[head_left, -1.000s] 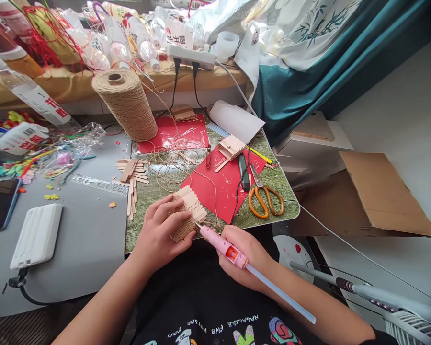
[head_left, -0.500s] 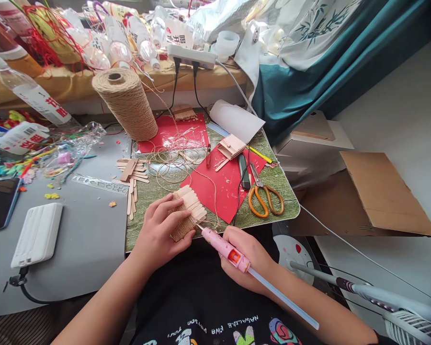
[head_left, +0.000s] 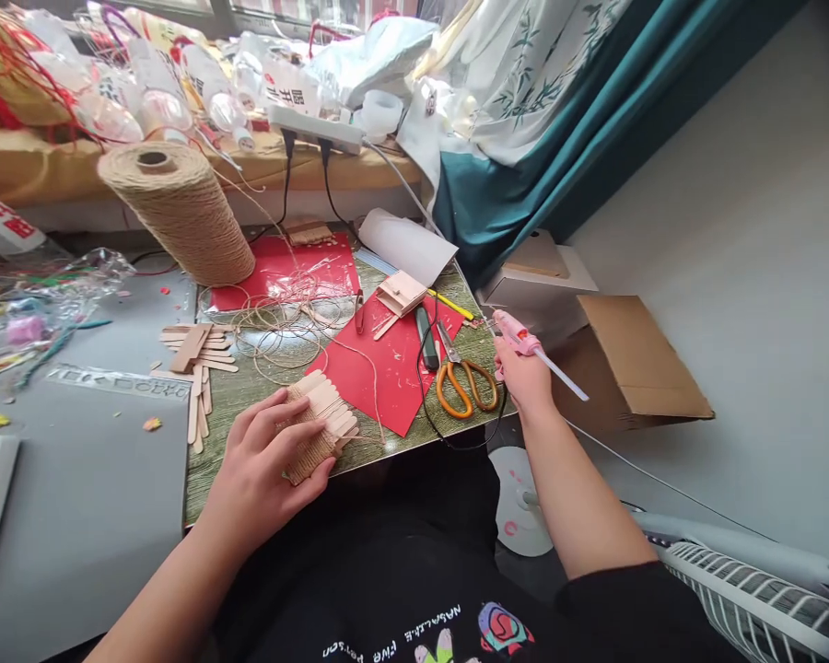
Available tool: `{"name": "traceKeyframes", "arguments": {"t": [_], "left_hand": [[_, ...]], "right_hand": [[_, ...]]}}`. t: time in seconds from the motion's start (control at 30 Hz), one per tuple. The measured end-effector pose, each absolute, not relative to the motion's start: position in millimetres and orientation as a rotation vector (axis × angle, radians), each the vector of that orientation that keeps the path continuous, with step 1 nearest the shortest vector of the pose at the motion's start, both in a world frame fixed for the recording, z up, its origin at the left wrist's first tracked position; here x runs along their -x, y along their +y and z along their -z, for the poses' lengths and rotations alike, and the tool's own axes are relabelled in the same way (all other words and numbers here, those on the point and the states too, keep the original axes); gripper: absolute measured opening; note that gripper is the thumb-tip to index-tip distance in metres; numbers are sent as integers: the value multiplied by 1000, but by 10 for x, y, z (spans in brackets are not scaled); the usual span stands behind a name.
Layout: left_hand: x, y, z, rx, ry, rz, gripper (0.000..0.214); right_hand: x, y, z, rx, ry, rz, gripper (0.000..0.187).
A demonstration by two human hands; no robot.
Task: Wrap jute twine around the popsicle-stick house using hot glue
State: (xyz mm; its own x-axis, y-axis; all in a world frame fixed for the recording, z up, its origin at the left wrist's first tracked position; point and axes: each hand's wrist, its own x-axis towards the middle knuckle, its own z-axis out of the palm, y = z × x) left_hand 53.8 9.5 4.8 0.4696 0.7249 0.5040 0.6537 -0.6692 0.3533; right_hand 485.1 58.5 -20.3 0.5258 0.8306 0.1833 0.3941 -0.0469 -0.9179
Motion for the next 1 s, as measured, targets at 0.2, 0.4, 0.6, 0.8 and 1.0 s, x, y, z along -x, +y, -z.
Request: {"name": "traceKeyframes", "arguments": {"t": [0.2, 0.4, 0.6, 0.8, 1.0], "left_hand": [[-540, 96, -53, -2604, 1223, -945, 45], [-550, 99, -61, -2601, 1222, -946, 45], [-553, 100, -65, -2596, 1225, -942, 44], [-558, 99, -70, -2603, 1226, -945, 45], [-554, 85, -58, -2582, 1248, -939, 44]], "right_hand": [[-5022, 866, 447, 1703, -1125, -462, 51], [-5083, 1049, 590, 1717, -1224, -480, 46], [-5108, 1151, 601, 1734, -1266, -470, 43], [-5067, 1019, 498, 1729, -1216, -351, 41], [-4737, 340, 446, 1687, -1018, -14, 27]]}}
